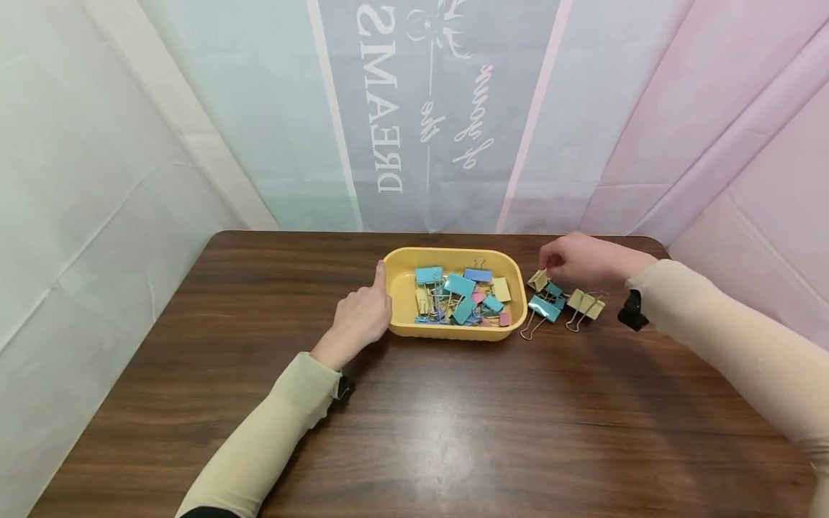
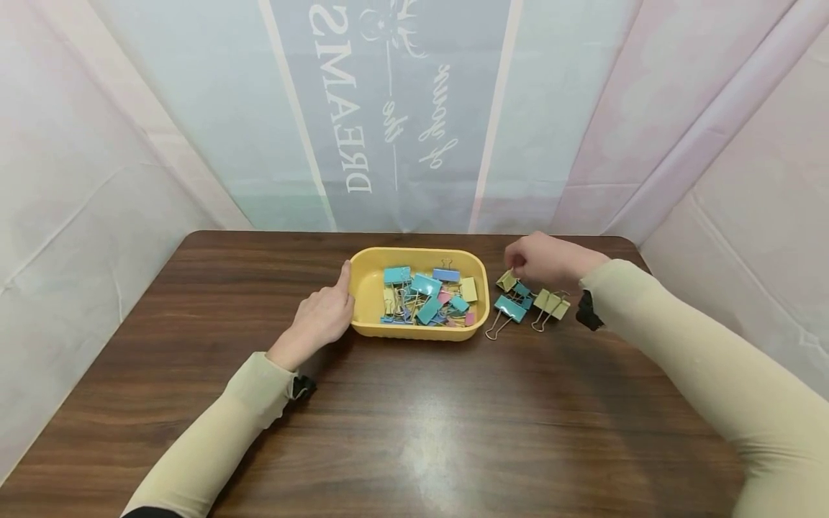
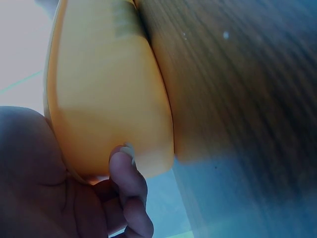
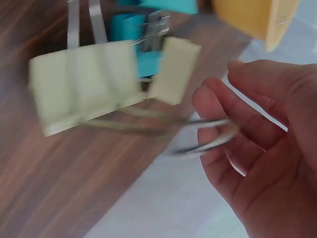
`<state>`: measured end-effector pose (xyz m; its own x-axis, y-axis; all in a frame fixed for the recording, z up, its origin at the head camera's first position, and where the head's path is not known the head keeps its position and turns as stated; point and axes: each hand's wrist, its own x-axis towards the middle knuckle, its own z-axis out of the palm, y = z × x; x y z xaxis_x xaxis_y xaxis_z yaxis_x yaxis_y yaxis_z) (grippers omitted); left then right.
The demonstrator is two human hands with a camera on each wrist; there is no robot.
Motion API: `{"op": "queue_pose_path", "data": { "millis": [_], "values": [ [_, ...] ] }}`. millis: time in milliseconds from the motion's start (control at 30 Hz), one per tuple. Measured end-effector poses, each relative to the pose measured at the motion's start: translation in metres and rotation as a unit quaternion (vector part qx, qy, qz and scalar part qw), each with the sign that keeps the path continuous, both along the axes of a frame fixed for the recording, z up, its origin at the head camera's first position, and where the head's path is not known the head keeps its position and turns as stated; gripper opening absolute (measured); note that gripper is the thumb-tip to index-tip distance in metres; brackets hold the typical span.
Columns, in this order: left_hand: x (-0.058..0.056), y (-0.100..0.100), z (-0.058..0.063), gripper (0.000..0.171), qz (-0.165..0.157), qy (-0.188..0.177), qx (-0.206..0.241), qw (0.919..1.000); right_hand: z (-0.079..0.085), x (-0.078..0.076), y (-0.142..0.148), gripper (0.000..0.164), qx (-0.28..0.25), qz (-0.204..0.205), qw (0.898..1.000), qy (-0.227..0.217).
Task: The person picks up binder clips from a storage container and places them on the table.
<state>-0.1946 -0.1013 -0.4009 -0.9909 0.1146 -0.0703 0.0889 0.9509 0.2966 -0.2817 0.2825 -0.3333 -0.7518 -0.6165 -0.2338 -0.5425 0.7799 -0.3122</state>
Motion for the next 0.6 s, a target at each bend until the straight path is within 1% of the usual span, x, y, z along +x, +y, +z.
{"op": "queue_pose_path", "data": {
  "millis": [133,200,333,400,467,600],
  "values": [
    [0.0,-0.001,0.0,0.066,0.001,0.001,0.002,1.0,0.013,-0.001,-0.023,0.008,-0.007,0.033,0.999,0.041],
    [0.0,-0.001,-0.001,0.066,0.0,0.001,0.002,1.0,0.019,0.0,-0.037,0.007,-0.011,0.046,0.998,0.045],
    [0.0,-0.002,-0.001,0.065,-0.001,0.001,0.004,1.0,0.027,0.001,-0.066,0.006,-0.028,0.072,0.996,0.033],
    [0.0,-0.001,0.0,0.065,-0.001,0.001,0.004,1.0,0.029,0.002,-0.081,0.006,-0.041,0.09,0.995,0.034],
    [0.001,-0.001,0.0,0.065,-0.003,0.0,0.004,1.0,0.03,0.001,-0.096,0.005,-0.049,0.111,0.992,0.044],
    [0.001,-0.001,0.001,0.065,-0.005,0.0,0.002,1.0,0.027,-0.002,-0.126,0.006,-0.051,0.142,0.987,0.057]
  ]
}}
